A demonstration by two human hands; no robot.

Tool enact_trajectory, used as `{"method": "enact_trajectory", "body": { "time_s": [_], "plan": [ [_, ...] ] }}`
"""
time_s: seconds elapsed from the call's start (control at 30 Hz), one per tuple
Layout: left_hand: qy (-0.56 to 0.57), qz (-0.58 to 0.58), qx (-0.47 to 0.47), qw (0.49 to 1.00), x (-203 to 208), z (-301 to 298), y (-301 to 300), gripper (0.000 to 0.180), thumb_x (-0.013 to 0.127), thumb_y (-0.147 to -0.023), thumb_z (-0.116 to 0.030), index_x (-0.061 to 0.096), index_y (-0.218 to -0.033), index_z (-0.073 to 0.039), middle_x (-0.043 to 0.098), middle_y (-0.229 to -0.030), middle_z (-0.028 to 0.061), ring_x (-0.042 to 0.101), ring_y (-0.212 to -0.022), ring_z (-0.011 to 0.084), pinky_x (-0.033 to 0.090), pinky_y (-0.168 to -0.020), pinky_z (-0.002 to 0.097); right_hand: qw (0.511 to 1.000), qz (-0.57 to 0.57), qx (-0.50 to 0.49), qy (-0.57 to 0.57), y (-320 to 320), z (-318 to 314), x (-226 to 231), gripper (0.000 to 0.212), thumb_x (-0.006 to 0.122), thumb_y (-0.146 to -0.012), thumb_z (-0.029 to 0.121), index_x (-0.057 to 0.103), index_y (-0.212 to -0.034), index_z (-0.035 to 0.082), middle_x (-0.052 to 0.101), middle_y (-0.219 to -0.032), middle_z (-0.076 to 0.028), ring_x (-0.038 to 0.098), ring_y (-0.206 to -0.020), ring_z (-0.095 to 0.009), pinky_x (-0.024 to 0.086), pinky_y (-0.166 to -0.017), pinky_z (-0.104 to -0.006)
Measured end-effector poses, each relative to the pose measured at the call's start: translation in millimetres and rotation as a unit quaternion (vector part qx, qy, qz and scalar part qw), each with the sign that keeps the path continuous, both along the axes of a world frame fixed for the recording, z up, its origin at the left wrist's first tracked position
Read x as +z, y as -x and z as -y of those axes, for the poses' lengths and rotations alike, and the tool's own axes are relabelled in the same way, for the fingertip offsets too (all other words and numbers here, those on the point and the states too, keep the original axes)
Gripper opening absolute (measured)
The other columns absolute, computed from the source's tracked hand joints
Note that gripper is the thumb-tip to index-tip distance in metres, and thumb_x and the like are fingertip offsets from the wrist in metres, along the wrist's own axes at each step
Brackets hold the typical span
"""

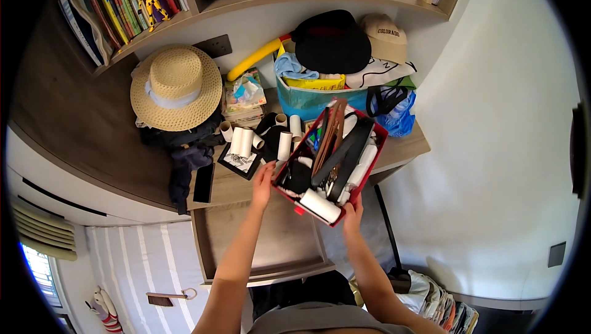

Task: The person sweeps a bed using a brush, then opens desk drawers and removes items from them. The person wipes the drawers using a cloth, then sorts and places items, books, and boxes back into the drawers.

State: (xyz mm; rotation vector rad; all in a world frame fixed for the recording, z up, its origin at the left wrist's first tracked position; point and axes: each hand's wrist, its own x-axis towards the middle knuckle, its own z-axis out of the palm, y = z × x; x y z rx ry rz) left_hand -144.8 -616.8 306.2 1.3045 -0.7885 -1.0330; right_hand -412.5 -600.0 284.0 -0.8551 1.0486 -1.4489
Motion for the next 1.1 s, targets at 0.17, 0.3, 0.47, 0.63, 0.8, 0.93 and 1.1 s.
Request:
{"method": "enact_trajectory", "body": {
  "time_s": [0.17,0.3,0.47,0.63,0.8,0.93,1.1],
  "plan": [
    [-0.018,0.004,-0.209,0.978,39.7,-59.7,4.5,0.056,0.055,-0.088,-0.019,0.031,-0.137,-0.008,0.043,-0.13,0.007,0.041,-0.117,0.0156,0.031,-0.098,0.0269,0.998,-0.009,0.056,0.01,12.1,-55.6,3.1,0.061,0.044,-0.068,0.005,0.04,-0.128,-0.003,0.055,-0.104,-0.005,0.052,-0.086,-0.012,0.042,-0.074,-0.0224],
    [-0.051,-0.015,-0.152,0.987,13.4,-140.2,-16.3,0.055,0.055,-0.088,-0.015,0.031,-0.136,-0.008,0.045,-0.129,0.0067,0.043,-0.114,0.0146,0.033,-0.096,0.0261,0.992,-0.077,0.102,-0.016,-11.7,-109.7,2.9,0.057,0.047,-0.068,0.008,0.046,-0.124,-0.003,0.057,-0.095,-0.003,0.052,-0.081,-0.011,0.042,-0.072,-0.0227],
    [-0.096,-0.025,-0.108,0.989,-7.0,-231.6,-45.2,0.054,0.053,-0.088,-0.012,0.031,-0.137,-0.008,0.048,-0.124,0.0056,0.048,-0.105,0.0134,0.038,-0.091,0.0254,0.98,-0.091,0.174,-0.044,-34.5,-176.9,-39.4,0.055,0.048,-0.07,0.01,0.046,-0.124,-0.003,0.056,-0.096,-0.003,0.052,-0.082,-0.012,0.043,-0.073,-0.0238],
    [-0.123,-0.061,-0.076,0.988,-37.8,-310.9,-73.2,0.054,0.052,-0.089,-0.014,0.028,-0.137,-0.008,0.048,-0.124,0.0058,0.047,-0.107,0.0134,0.036,-0.092,0.0248,0.957,-0.132,0.244,-0.078,-61.2,-230.8,-57.0,0.053,0.047,-0.071,0.007,0.046,-0.123,-0.004,0.056,-0.099,-0.004,0.052,-0.085,-0.012,0.042,-0.076,-0.0244],
    [-0.203,-0.06,-0.064,0.975,-88.6,-351.9,-112.1,0.051,0.045,-0.093,-0.028,0.028,-0.138,-0.01,0.046,-0.126,0.0051,0.042,-0.113,0.013,0.032,-0.096,0.0257,0.948,-0.087,0.227,-0.204,-124.6,-246.2,-38.1,0.041,0.046,-0.078,0.005,0.05,-0.118,-0.003,0.057,-0.092,-0.005,0.053,-0.082,-0.013,0.044,-0.074,-0.0253],
    [-0.238,0.194,-0.032,0.951,-140.2,-367.7,-159.3,0.044,0.043,-0.092,-0.033,0.047,-0.124,-0.003,0.049,-0.122,0.02,0.044,-0.115,0.0319,0.033,-0.098,0.0343,0.899,-0.203,0.317,-0.224,-144.6,-220.3,-121.5,0.032,0.048,-0.081,0.011,0.054,-0.111,0.0,0.058,-0.074,-0.002,0.054,-0.069,-0.014,0.044,-0.062,-0.027],
    [-0.25,0.492,0.118,0.826,-170.7,-390.0,-187.8,0.048,0.046,-0.088,-0.021,0.034,-0.129,0.0,0.05,-0.114,0.0249,0.046,-0.105,0.0415,0.038,-0.089,0.0441,0.888,-0.179,0.341,-0.25,-208.2,-200.3,-144.8,0.041,0.052,-0.081,0.011,0.05,-0.121,0.004,0.06,-0.101,-0.007,0.053,-0.092,-0.014,0.041,-0.081,-0.0268]
  ]
}}
